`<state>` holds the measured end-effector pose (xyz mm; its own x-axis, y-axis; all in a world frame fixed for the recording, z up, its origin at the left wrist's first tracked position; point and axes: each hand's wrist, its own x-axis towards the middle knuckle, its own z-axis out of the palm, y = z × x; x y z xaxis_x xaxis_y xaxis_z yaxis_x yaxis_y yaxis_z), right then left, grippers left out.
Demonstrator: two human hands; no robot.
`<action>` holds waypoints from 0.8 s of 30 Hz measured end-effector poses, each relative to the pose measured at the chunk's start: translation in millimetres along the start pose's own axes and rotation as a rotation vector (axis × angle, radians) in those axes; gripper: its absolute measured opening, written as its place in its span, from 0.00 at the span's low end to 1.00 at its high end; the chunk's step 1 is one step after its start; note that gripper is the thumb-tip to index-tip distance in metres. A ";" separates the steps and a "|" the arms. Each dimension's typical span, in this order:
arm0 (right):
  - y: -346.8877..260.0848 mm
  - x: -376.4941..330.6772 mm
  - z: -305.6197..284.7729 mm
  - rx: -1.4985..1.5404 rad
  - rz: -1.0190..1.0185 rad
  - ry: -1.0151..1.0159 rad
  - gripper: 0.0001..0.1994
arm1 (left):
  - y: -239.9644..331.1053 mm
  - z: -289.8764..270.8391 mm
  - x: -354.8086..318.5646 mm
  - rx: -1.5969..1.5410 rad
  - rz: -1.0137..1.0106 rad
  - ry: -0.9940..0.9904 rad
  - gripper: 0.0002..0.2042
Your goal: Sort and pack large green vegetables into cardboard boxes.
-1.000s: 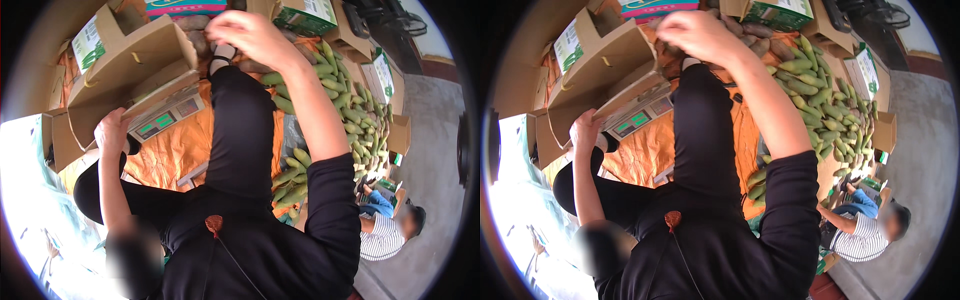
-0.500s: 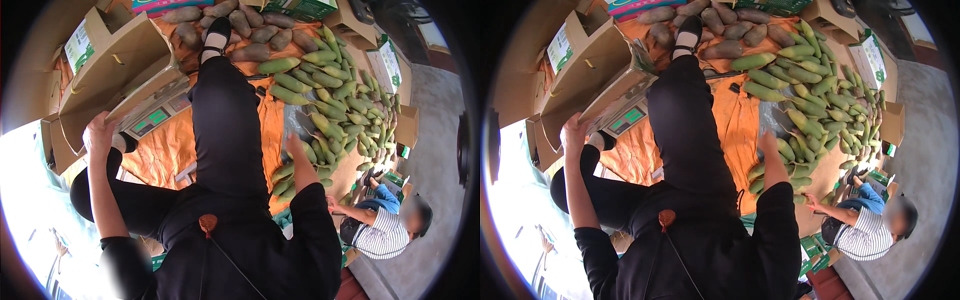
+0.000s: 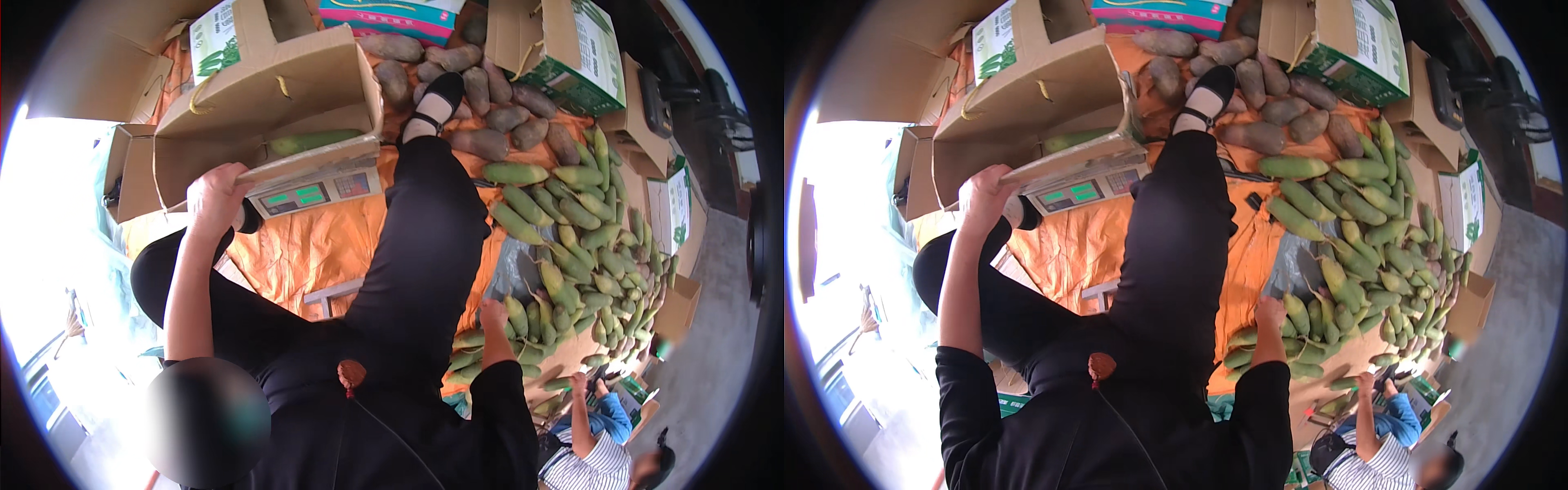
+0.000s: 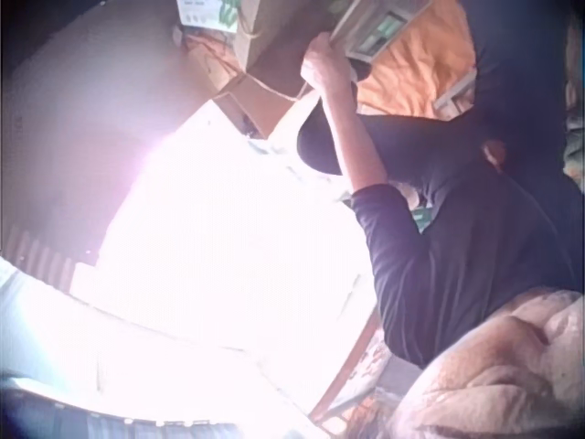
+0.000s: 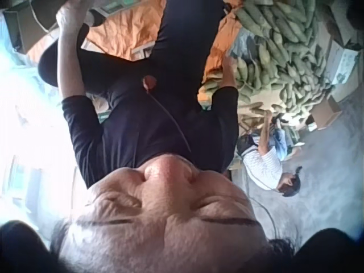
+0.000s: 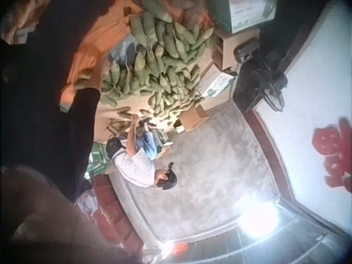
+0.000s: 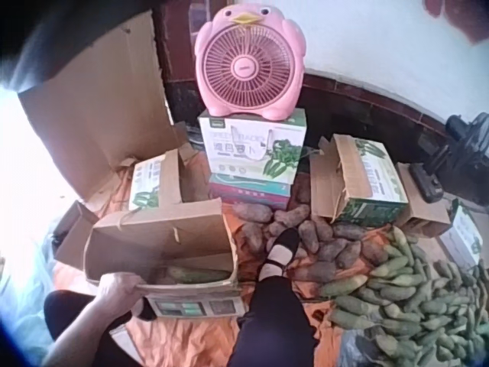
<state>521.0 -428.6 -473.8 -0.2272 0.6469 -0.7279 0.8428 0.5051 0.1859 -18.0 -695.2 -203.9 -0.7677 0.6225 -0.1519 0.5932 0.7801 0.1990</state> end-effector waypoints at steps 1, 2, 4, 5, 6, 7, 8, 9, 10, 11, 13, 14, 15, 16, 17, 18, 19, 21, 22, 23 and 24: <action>5.3 2.1 5.3 0.093 0.026 0.037 0.08 | -1.8 1.8 0.3 -0.002 0.009 -0.008 0.08; 13.0 2.3 9.8 0.094 0.016 0.048 0.08 | 0.2 0.0 -0.6 0.002 0.007 -0.008 0.08; 42.0 5.7 23.5 0.462 0.008 0.245 0.11 | 7.5 -0.8 1.0 0.000 0.030 -0.009 0.08; 45.4 4.5 22.2 0.611 0.021 0.252 0.10 | 4.9 0.0 -0.2 0.011 0.031 -0.007 0.07; 50.0 2.3 19.4 0.757 0.033 0.254 0.09 | 4.2 -1.7 -2.2 0.030 0.030 -0.011 0.07; 68.3 0.3 20.8 0.912 0.075 0.276 0.09 | 4.6 -1.9 -1.2 0.034 0.037 -0.013 0.06; 80.8 -0.8 21.9 1.067 0.118 0.298 0.08 | 3.6 1.3 0.3 0.016 0.042 -0.019 0.06; 70.8 -9.7 13.4 1.170 0.119 0.325 0.08 | 3.0 -1.1 -1.5 0.027 0.036 -0.029 0.06; 70.6 -22.2 1.0 1.268 0.123 0.358 0.09 | 1.9 -3.9 -3.4 0.046 0.029 -0.031 0.06; 74.1 -30.9 -9.0 1.269 0.115 0.369 0.09 | 2.7 -3.4 -2.6 0.047 0.035 -0.034 0.05; 76.8 -44.6 -28.8 1.460 0.255 0.448 0.08 | 2.2 -3.4 -2.1 0.047 0.039 -0.028 0.06; 78.0 -47.4 -42.0 1.459 0.248 0.455 0.08 | 1.8 -3.0 -1.7 0.051 0.048 -0.031 0.06; 76.7 -51.8 -60.7 1.562 0.152 0.470 0.07 | 0.4 -3.0 -2.6 0.044 0.046 -0.026 0.06; 72.9 -55.3 -80.4 1.664 0.052 0.479 0.07 | -1.3 -3.7 -3.5 0.038 0.055 -0.019 0.06; 64.2 -59.0 -103.7 1.663 0.045 0.487 0.07 | -2.5 -3.4 -2.8 0.029 0.068 -0.009 0.06; 48.5 -63.4 -131.6 1.742 -0.023 0.501 0.06 | -3.2 -4.0 -3.3 0.026 0.066 -0.002 0.06; 29.9 -69.8 -162.6 1.819 -0.094 0.513 0.06 | -3.7 -4.5 -4.5 0.013 0.075 0.002 0.06; -22.0 -95.2 -236.0 1.967 -0.239 0.566 0.06 | -5.5 -4.6 -4.0 -0.005 0.083 0.015 0.05; -33.1 -100.8 -263.7 1.968 -0.413 0.552 0.07 | -5.1 -2.1 -2.3 -0.003 0.092 0.011 0.05; -43.5 -106.5 -289.9 1.961 -0.586 0.535 0.07 | -4.7 -1.0 -1.1 0.001 0.102 0.006 0.06; -56.6 -115.8 -321.1 1.942 -0.746 0.485 0.07 | -4.3 -0.7 0.0 -0.007 0.108 0.009 0.06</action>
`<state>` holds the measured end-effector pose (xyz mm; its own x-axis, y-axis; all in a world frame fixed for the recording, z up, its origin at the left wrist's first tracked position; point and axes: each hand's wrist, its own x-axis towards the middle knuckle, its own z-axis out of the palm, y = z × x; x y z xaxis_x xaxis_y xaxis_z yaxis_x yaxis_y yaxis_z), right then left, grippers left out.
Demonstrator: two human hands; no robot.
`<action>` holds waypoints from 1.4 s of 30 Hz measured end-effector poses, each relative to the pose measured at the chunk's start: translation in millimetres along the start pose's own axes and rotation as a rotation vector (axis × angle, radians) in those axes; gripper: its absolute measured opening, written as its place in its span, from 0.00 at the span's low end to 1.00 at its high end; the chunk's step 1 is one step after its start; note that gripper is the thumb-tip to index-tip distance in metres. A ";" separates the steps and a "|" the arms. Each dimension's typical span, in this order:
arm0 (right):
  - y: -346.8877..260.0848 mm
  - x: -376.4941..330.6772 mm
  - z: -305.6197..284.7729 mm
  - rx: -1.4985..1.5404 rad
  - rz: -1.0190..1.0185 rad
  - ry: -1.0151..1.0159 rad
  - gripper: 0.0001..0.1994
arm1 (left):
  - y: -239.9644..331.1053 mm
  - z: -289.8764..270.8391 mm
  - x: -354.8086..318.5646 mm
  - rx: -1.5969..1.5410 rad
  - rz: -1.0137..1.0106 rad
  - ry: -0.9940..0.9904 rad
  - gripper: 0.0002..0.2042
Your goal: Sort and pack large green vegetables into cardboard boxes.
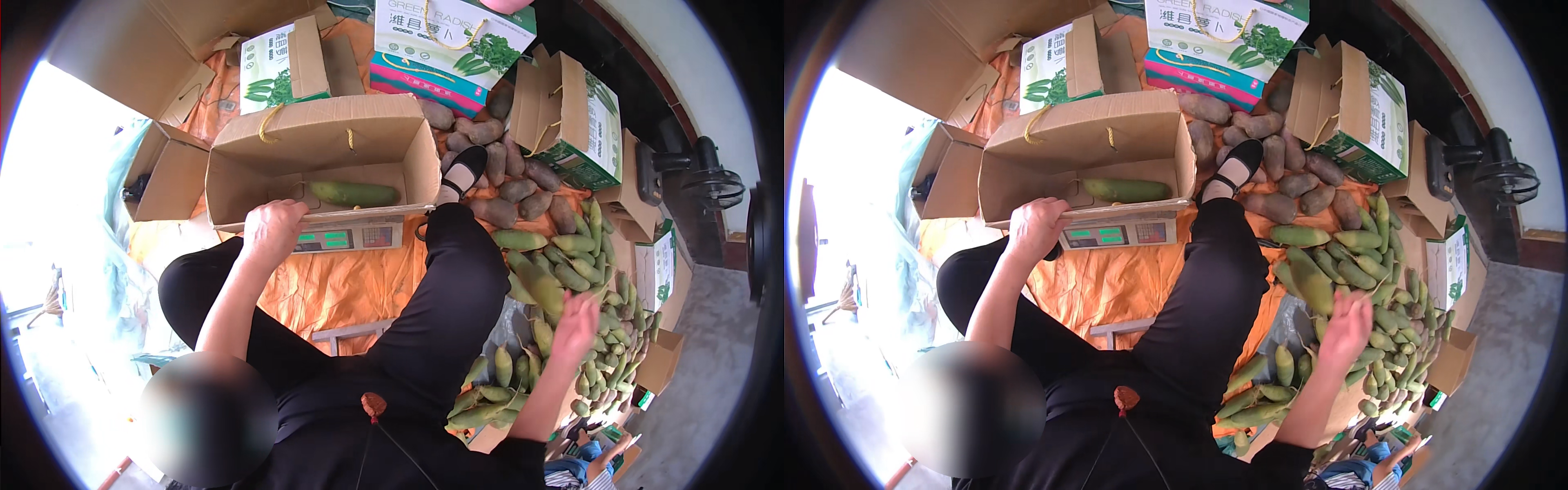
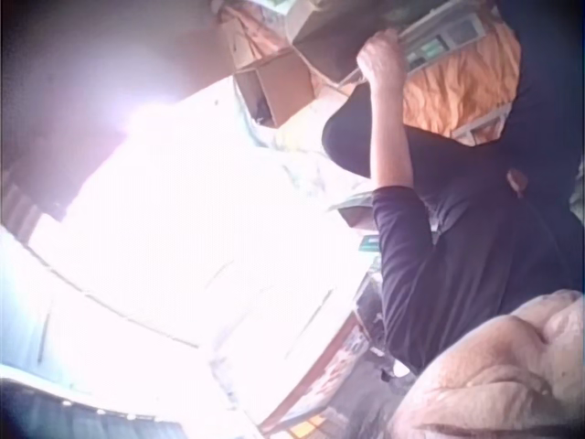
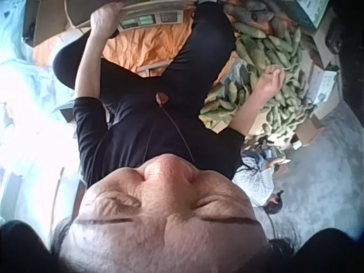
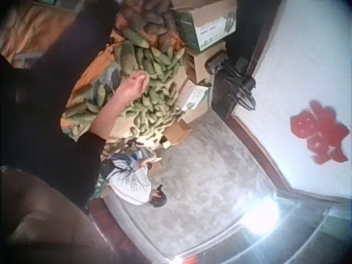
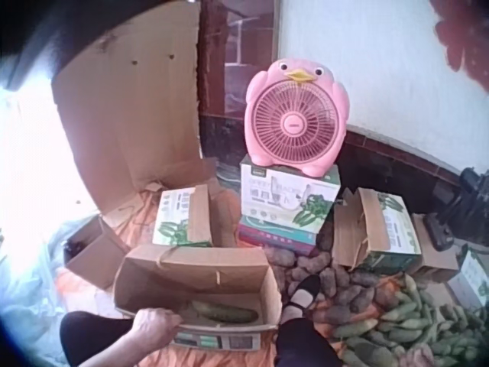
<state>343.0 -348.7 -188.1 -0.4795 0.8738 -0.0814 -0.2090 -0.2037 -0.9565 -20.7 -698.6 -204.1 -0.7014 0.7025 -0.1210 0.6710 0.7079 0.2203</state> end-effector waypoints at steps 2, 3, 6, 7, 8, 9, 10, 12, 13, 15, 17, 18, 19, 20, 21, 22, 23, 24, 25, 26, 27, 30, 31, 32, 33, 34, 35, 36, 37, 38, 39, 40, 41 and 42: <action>-35.2 26.5 56.8 0.080 -0.068 -0.198 0.06 | 0.2 -0.9 -0.8 0.016 0.000 -0.001 0.06; -53.2 37.2 88.9 0.105 -0.103 -0.267 0.06 | -0.8 -1.6 -1.4 0.010 -0.002 0.002 0.06; -91.7 65.9 166.7 0.261 -0.093 -0.522 0.06 | -2.2 -3.4 -2.7 0.014 -0.011 -0.011 0.06; -97.5 73.3 188.5 0.328 -0.052 -0.589 0.06 | -2.0 -4.4 -3.2 0.025 -0.010 -0.013 0.06; -102.4 77.3 210.0 0.366 -0.013 -0.608 0.07 | -1.5 -4.7 -2.8 0.031 -0.003 -0.015 0.06; -100.0 81.3 229.8 0.411 0.032 -0.629 0.08 | -2.0 -4.8 -3.8 0.029 -0.005 -0.017 0.06; -93.3 85.8 246.7 0.394 0.041 -0.674 0.09 | -1.7 -3.7 -3.5 0.038 -0.016 -0.023 0.06; -72.3 91.2 279.4 0.333 0.052 -0.696 0.10 | -1.4 -2.2 -3.4 0.046 -0.023 -0.035 0.06; -56.4 91.4 294.5 0.288 0.055 -0.674 0.09 | -1.7 -1.7 -3.8 0.047 -0.027 -0.035 0.06; -24.2 87.2 317.8 0.086 0.048 -0.674 0.08 | -0.8 -2.5 -5.1 0.047 -0.026 -0.043 0.07; 5.9 73.5 339.7 -0.129 0.067 -0.657 0.08 | 1.1 -2.3 -3.9 0.042 -0.032 -0.045 0.07; 21.4 70.7 347.5 -0.263 0.074 -0.712 0.07 | -0.1 -1.7 -4.3 0.064 -0.031 -0.055 0.07; 37.3 70.1 352.6 -0.404 0.082 -0.758 0.07 | 0.6 -3.4 -2.9 0.061 -0.017 -0.069 0.07; 61.1 72.4 354.7 -0.473 -0.057 -0.816 0.08 | 3.5 -5.7 -0.4 0.073 -0.028 -0.075 0.08; 80.6 74.7 355.5 -0.548 -0.190 -0.869 0.08 | 5.7 -4.9 1.6 0.081 -0.035 -0.085 0.08; 82.8 72.8 357.8 -0.638 -0.286 -0.901 0.08 | 3.2 -0.7 1.1 0.064 -0.028 -0.054 0.09; 83.0 73.5 355.7 -0.731 -0.379 -0.932 0.09 | 2.8 -0.8 1.7 0.049 -0.026 -0.045 0.09; 80.3 72.3 354.5 -0.668 -0.377 -0.925 0.09 | 1.4 -1.2 -0.5 0.042 -0.012 -0.021 0.07; 72.1 73.9 349.4 -0.614 -0.380 -0.909 0.10 | 2.1 -0.2 0.1 0.029 0.009 0.007 0.06; 61.1 78.2 338.5 -0.614 -0.215 -0.923 0.11 | 3.0 0.8 0.3 0.007 0.004 0.005 0.07; 43.8 80.0 325.3 -0.600 -0.169 -0.951 0.12 | 0.4 -2.6 -1.6 -0.002 -0.014 0.009 0.07; 23.9 94.2 252.1 -0.533 -0.058 -0.819 0.09 | -0.3 -1.3 1.1 -0.012 -0.019 -0.001 0.07; 23.6 96.4 224.6 -0.572 0.006 -0.777 0.12 | -2.6 -2.3 -0.1 -0.014 -0.020 0.006 0.07; 27.8 99.4 190.7 -0.597 0.005 -0.704 0.11 | 1.4 -2.7 0.7 -0.017 -0.006 -0.001 0.07; 37.6 101.1 150.2 -0.626 0.004 -0.626 0.11 | 7.3 -1.3 3.4 -0.021 -0.012 0.005 0.07; 50.6 101.0 110.3 -0.672 0.092 -0.536 0.11 | 11.0 -2.3 3.8 -0.017 -0.026 0.012 0.07; 65.8 99.4 71.4 -0.715 0.178 -0.448 0.10 | 13.6 -1.8 4.0 -0.017 -0.018 0.009 0.07; 86.0 89.8 42.4 -0.814 0.187 -0.377 0.10 | 11.5 -5.6 0.5 0.000 -0.037 0.014 0.07; 109.8 80.8 0.5 -1.003 0.219 -0.285 0.10 | 12.4 -5.1 0.6 -0.001 -0.042 0.020 0.07; 144.2 73.6 -63.7 -0.967 0.277 -0.185 0.10 | 16.4 -2.9 3.9 -0.011 -0.027 0.021 0.07; 171.4 59.0 -101.6 -1.163 0.278 -0.179 0.10 | 14.6 -3.4 2.7 -0.005 -0.034 0.005 0.09; 187.0 45.9 -135.2 -1.730 -0.021 -0.481 0.08 | 13.5 -4.6 1.9 -0.001 -0.041 -0.007 0.11; 207.0 23.3 -160.6 -1.913 -0.007 -0.470 0.07 | 12.2 -3.7 0.8 0.010 -0.050 -0.007 0.11; 219.7 7.4 -189.3 -2.024 0.076 -0.591 0.07 | 10.8 -2.9 0.8 -0.009 -0.059 -0.005 0.11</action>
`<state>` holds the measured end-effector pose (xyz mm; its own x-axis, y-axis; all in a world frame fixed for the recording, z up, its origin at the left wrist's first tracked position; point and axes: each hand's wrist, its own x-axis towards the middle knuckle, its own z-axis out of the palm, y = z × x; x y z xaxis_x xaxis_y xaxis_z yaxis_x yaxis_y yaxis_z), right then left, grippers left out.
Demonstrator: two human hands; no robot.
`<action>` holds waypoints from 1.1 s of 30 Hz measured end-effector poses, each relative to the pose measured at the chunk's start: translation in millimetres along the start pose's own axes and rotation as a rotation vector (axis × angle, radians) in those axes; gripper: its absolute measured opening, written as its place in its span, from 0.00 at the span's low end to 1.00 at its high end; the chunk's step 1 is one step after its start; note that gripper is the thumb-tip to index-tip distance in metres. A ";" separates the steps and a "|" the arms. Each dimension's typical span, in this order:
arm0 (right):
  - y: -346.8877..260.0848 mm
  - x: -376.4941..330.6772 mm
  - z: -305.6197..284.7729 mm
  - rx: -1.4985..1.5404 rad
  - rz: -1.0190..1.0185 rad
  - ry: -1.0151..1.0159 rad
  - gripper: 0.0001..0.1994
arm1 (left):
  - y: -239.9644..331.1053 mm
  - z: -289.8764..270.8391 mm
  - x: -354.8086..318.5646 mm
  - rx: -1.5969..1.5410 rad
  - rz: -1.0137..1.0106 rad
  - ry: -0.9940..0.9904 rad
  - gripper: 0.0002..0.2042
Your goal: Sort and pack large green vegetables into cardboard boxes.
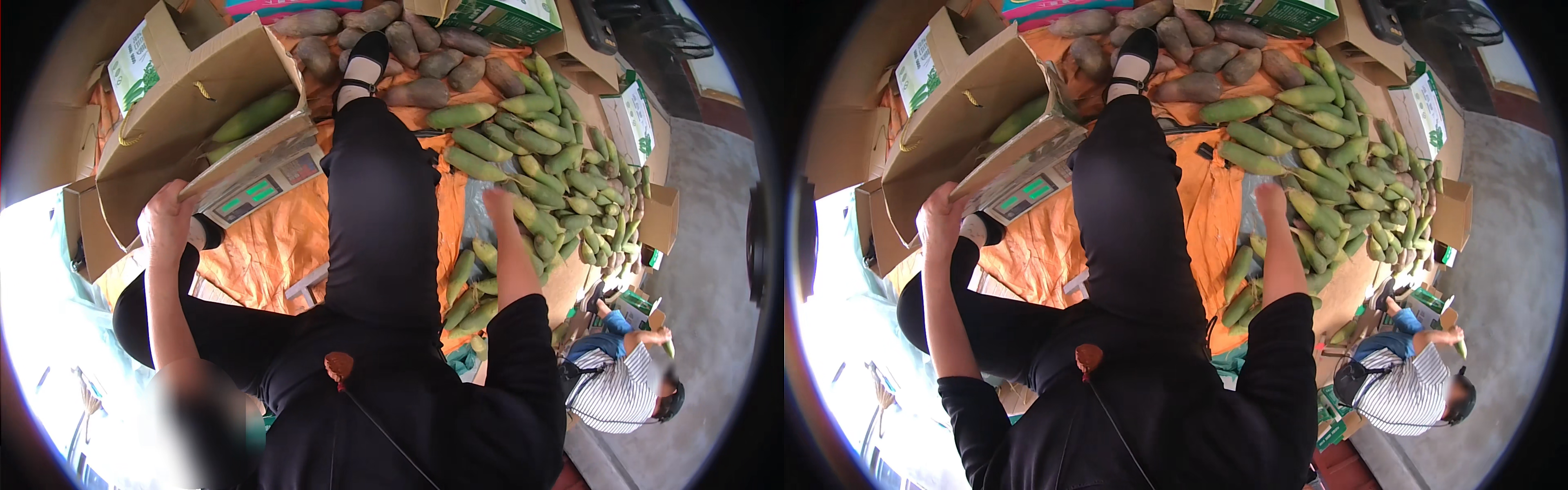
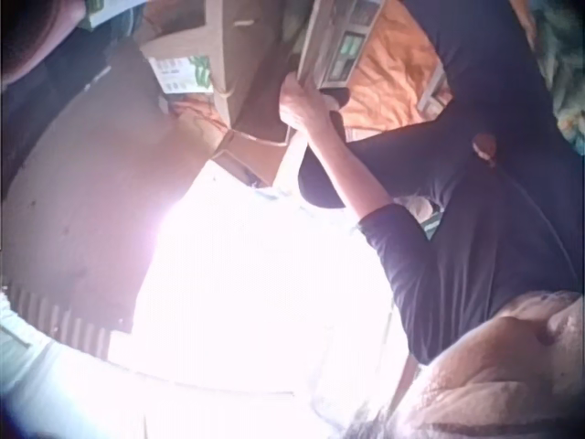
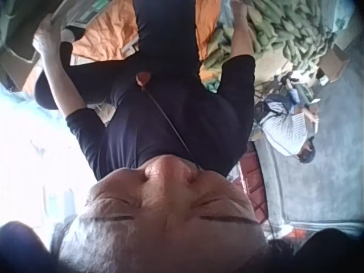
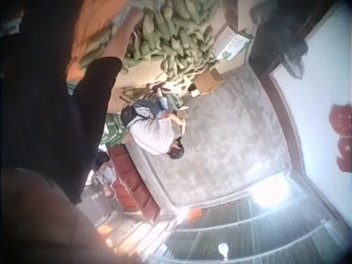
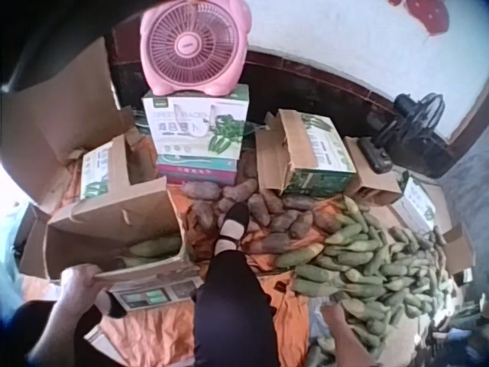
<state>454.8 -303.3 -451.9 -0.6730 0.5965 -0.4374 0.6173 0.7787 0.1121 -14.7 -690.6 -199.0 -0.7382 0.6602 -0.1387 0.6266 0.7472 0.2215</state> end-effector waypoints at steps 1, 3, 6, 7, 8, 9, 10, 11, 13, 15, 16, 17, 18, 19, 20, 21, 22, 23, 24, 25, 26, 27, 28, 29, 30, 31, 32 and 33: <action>29.1 -17.8 32.3 -0.204 -0.020 -0.103 0.08 | 2.2 6.0 4.4 -0.050 0.009 0.005 0.10; 30.7 -49.9 77.2 0.598 0.579 -0.148 0.12 | 2.4 8.4 5.1 -0.052 0.007 0.011 0.10; -14.2 -67.1 83.5 0.602 0.459 -0.331 0.18 | -5.5 0.9 -0.9 -0.007 -0.014 0.023 0.08; -27.5 -69.9 81.5 0.611 0.420 -0.315 0.19 | -9.0 -1.1 -2.7 -0.014 0.004 0.031 0.08; -29.8 -75.1 85.1 0.610 0.398 -0.312 0.19 | -7.8 -1.0 -1.2 -0.012 -0.013 0.020 0.07; -29.7 -79.4 90.2 0.643 0.440 -0.302 0.19 | -7.1 0.4 -0.6 -0.011 -0.027 0.031 0.07; -28.5 -84.0 95.6 0.679 0.485 -0.291 0.19 | -5.1 0.0 0.6 -0.024 -0.021 0.020 0.07; -18.9 -90.4 100.8 0.673 0.482 -0.279 0.19 | -2.2 2.8 3.2 -0.045 -0.007 0.008 0.07; -10.4 -89.7 101.5 0.479 0.384 -0.264 0.16 | -2.7 5.7 4.6 -0.034 0.013 0.005 0.07; -27.4 -87.0 85.4 0.627 0.654 -0.187 0.13 | -4.0 2.9 -0.3 0.024 0.002 0.021 0.07; -22.0 -92.1 80.0 0.635 0.667 -0.120 0.13 | -3.4 3.6 0.5 0.008 0.001 0.010 0.07; -16.3 -97.7 76.8 0.645 0.682 -0.054 0.13 | -0.4 2.6 1.9 0.019 -0.002 0.000 0.06; -19.3 -98.2 67.7 0.652 0.667 -0.049 0.13 | -1.7 2.5 0.8 0.049 0.002 -0.010 0.06; -21.3 -98.6 54.2 0.713 0.753 0.017 0.14 | -5.2 2.5 -2.0 0.077 -0.002 -0.020 0.06; -24.5 -98.9 40.8 0.772 0.847 0.087 0.15 | -4.8 0.7 -3.6 0.082 0.010 -0.017 0.05; -21.1 -99.3 34.9 0.772 0.843 0.099 0.15 | -4.6 1.1 -3.0 0.077 0.011 -0.006 0.05; -15.4 -99.0 28.1 0.990 0.901 0.235 0.16 | -5.1 2.3 -2.5 0.071 0.029 -0.002 0.05; -12.0 -96.9 22.8 1.208 0.948 0.374 0.17 | -5.8 3.5 -2.4 0.065 0.047 0.001 0.05; -17.1 -89.0 0.2 1.193 0.989 0.326 0.16 | -8.9 2.7 -5.4 0.072 0.050 0.008 0.04; -13.6 -87.1 -10.0 1.194 0.985 0.338 0.16 | -8.4 3.0 -4.4 0.067 0.053 0.018 0.04; -8.5 -84.2 -18.7 1.276 0.952 0.336 0.16 | -7.6 3.3 -3.4 0.060 0.063 0.018 0.04; -5.6 -82.2 -28.7 1.358 0.916 0.332 0.16 | -6.8 3.5 -2.5 0.053 0.073 0.018 0.04; -12.2 -77.5 -43.1 1.459 0.825 0.387 0.16 | -8.1 4.1 -3.0 0.046 0.078 0.027 0.04; -16.2 -73.1 -59.8 1.461 0.816 0.388 0.16 | -9.0 4.1 -3.1 0.046 0.073 0.033 0.04; -27.6 -67.7 -90.9 1.453 0.816 0.291 0.14 | -10.7 2.6 -4.8 0.054 0.081 0.036 0.04; -39.1 -64.3 -120.6 1.439 0.821 0.198 0.13 | -11.5 2.5 -5.6 0.057 0.094 0.037 0.04; -52.1 -60.1 -144.6 1.474 0.753 0.256 0.13 | -12.1 3.1 -5.2 0.053 0.106 0.049 0.04; -62.1 -55.9 -167.8 1.471 0.750 0.262 0.13 | -12.8 4.2 -4.0 0.048 0.106 0.054 0.04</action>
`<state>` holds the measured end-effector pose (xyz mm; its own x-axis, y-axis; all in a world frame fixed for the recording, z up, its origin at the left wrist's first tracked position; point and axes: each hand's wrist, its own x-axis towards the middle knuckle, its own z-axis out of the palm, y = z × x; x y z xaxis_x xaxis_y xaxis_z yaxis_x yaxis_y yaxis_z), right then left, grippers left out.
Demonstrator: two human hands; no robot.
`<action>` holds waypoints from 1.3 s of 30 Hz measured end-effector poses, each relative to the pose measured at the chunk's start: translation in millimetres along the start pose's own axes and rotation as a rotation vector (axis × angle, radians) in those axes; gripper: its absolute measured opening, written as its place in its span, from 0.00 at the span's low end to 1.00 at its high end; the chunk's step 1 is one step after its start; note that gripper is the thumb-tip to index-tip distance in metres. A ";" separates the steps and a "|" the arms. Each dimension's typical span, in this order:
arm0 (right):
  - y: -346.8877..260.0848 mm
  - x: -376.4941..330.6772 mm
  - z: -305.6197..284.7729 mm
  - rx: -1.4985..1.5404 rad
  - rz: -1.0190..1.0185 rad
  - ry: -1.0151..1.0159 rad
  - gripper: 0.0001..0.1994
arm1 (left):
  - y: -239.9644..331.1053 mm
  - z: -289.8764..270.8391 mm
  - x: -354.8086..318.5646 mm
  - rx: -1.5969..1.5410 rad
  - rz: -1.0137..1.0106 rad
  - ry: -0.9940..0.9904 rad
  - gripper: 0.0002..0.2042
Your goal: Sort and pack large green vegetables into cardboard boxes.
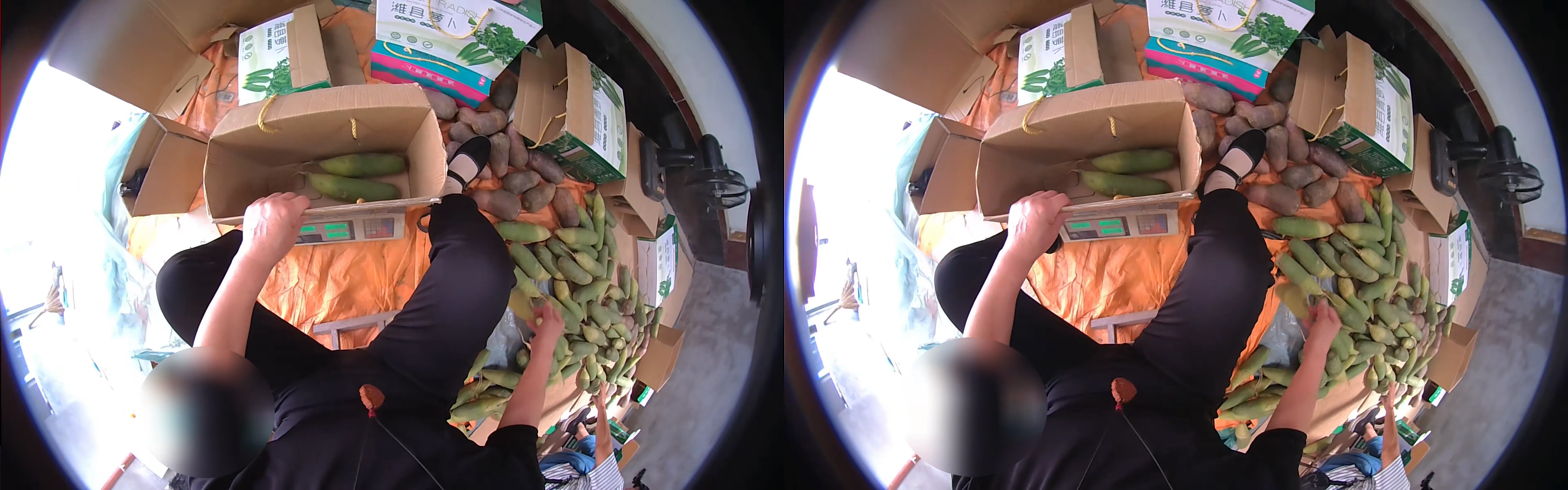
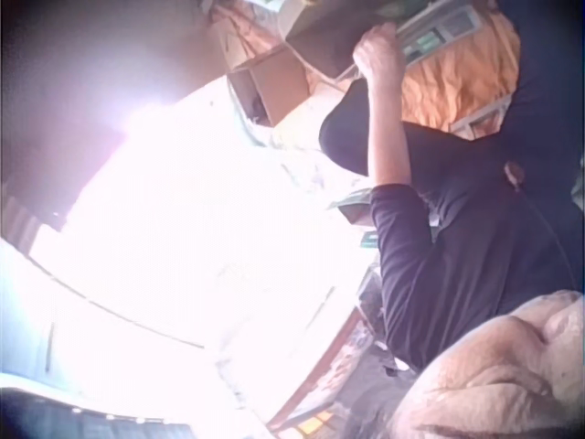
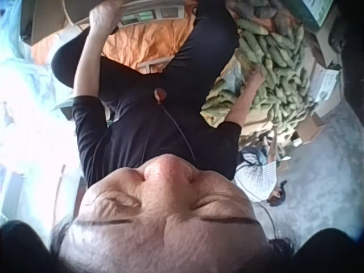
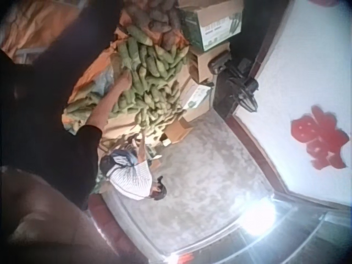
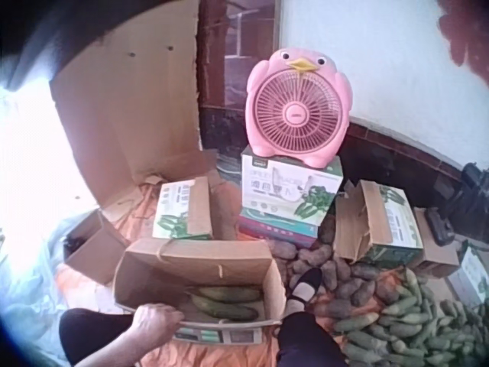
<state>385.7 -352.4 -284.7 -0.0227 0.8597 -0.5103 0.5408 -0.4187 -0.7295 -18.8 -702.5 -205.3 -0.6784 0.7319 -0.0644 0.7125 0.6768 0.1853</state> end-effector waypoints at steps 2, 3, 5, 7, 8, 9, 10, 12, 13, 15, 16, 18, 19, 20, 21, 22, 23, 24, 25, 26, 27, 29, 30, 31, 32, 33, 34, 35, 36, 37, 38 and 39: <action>-44.6 -17.3 15.2 0.060 -0.221 -0.076 0.14 | -2.5 0.3 -0.4 -0.005 0.008 0.001 0.05; -67.2 -26.9 19.5 0.045 -0.312 -0.140 0.14 | -2.1 0.9 0.5 -0.009 0.010 0.002 0.05; -117.1 -48.1 25.5 0.034 -0.458 -0.265 0.13 | -2.2 0.8 0.7 -0.014 0.006 -0.006 0.05; -161.1 -65.7 27.5 0.087 -0.602 -0.379 0.12 | -1.1 0.2 1.3 -0.014 0.011 -0.003 0.05; -182.1 -74.9 28.8 0.131 -0.693 -0.434 0.11 | -1.1 0.4 1.8 -0.017 0.014 0.000 0.06; -206.2 -89.4 33.6 0.136 -0.763 -0.509 0.10 | -2.5 0.5 1.3 -0.018 0.007 0.002 0.06; -228.2 -104.8 38.9 0.146 -0.832 -0.581 0.10 | -2.9 0.9 1.6 0.003 0.009 0.002 0.06; -264.9 -127.1 54.2 0.144 -0.916 -0.689 0.10 | -3.8 2.1 0.1 0.018 0.011 0.003 0.06; -281.4 -140.5 64.1 0.102 -0.930 -0.717 0.10 | -3.6 2.1 0.3 0.014 0.012 0.015 0.06; -299.4 -156.1 96.2 0.061 -0.923 -0.796 0.10 | -4.5 2.0 -1.1 0.009 0.009 0.029 0.07; -305.4 -160.5 115.4 0.061 -0.902 -0.842 0.11 | -5.0 2.5 -1.5 0.006 0.015 0.045 0.06; -308.7 -167.0 163.4 0.055 -0.738 -0.972 0.11 | -4.9 3.7 -1.3 0.001 0.023 0.063 0.06; -305.1 -167.6 191.7 0.003 -0.714 -1.022 0.12 | -4.4 4.1 -0.8 -0.004 0.028 0.073 0.06; -296.9 -167.1 221.8 -0.049 -0.689 -1.072 0.13 | -3.8 4.8 0.0 -0.009 0.033 0.082 0.06; -284.2 -166.9 252.7 -0.109 -0.755 -1.073 0.13 | -3.6 5.6 0.0 -0.008 0.034 0.081 0.06; -268.4 -167.6 283.4 -0.167 -0.819 -1.074 0.14 | -4.1 6.4 -0.6 0.011 0.036 0.077 0.07; -251.8 -169.3 313.3 -0.204 -0.863 -1.123 0.15 | -4.9 7.2 -1.0 0.028 0.037 0.073 0.07; -238.4 -172.3 334.7 -0.245 -0.911 -1.160 0.15 | -3.1 6.7 0.9 0.024 0.046 0.077 0.07; -225.9 -179.5 351.4 -0.246 -0.903 -1.193 0.15 | -2.9 6.6 0.6 0.014 0.050 0.076 0.07; -214.2 -186.8 366.3 -0.246 -0.893 -1.234 0.15 | -4.5 7.0 -1.6 0.007 0.046 0.072 0.07; -205.2 -190.6 377.1 -0.226 -0.708 -1.313 0.15 | -5.6 7.7 -2.6 0.007 0.045 0.069 0.07; -193.0 -185.3 390.1 -0.270 -0.468 -1.436 0.14 | -5.5 8.9 -3.4 -0.026 0.073 0.105 0.08; -193.9 -181.9 391.6 -0.271 -0.459 -1.438 0.14 | -5.6 8.8 -3.9 -0.029 0.071 0.097 0.08; -197.0 -174.7 387.4 -0.501 -0.768 -1.336 0.14 | -3.6 6.1 -2.9 -0.019 0.044 0.092 0.08; -199.7 -166.1 381.1 -0.728 -1.067 -1.198 0.13 | -1.4 6.2 -2.2 -0.010 0.020 0.087 0.08; -201.0 -153.6 374.3 -0.739 -1.173 -1.124 0.12 | -1.7 8.4 -1.7 -0.004 0.061 0.097 0.08; -210.6 -148.0 362.3 -0.770 -1.213 -1.102 0.12 | -2.1 8.0 -1.9 -0.011 0.068 0.089 0.08; -221.3 -139.8 347.3 -0.775 -1.297 -1.089 0.12 | -1.6 5.2 -1.2 -0.004 0.046 0.088 0.07; -234.1 -135.3 328.9 -0.744 -1.235 -1.139 0.11 | -1.5 5.0 -0.9 0.004 0.029 0.085 0.07; -244.1 -130.7 308.2 -0.668 -1.176 -1.163 0.11 | -3.7 8.7 -0.4 0.010 0.033 0.098 0.06; -259.5 -136.2 280.2 -0.654 -1.044 -1.169 0.10 | -3.3 7.2 -0.5 0.017 0.028 0.084 0.07; -266.6 -130.8 254.7 -0.569 -1.049 -1.125 0.09 | -2.0 6.7 0.5 -0.001 0.040 0.081 0.07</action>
<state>30.3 -427.7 -139.5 -0.9836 -0.0576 -0.1707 0.1114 0.5498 -0.8278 -19.3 -702.9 -212.3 -0.6617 0.7494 0.0221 0.7391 0.6471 0.1870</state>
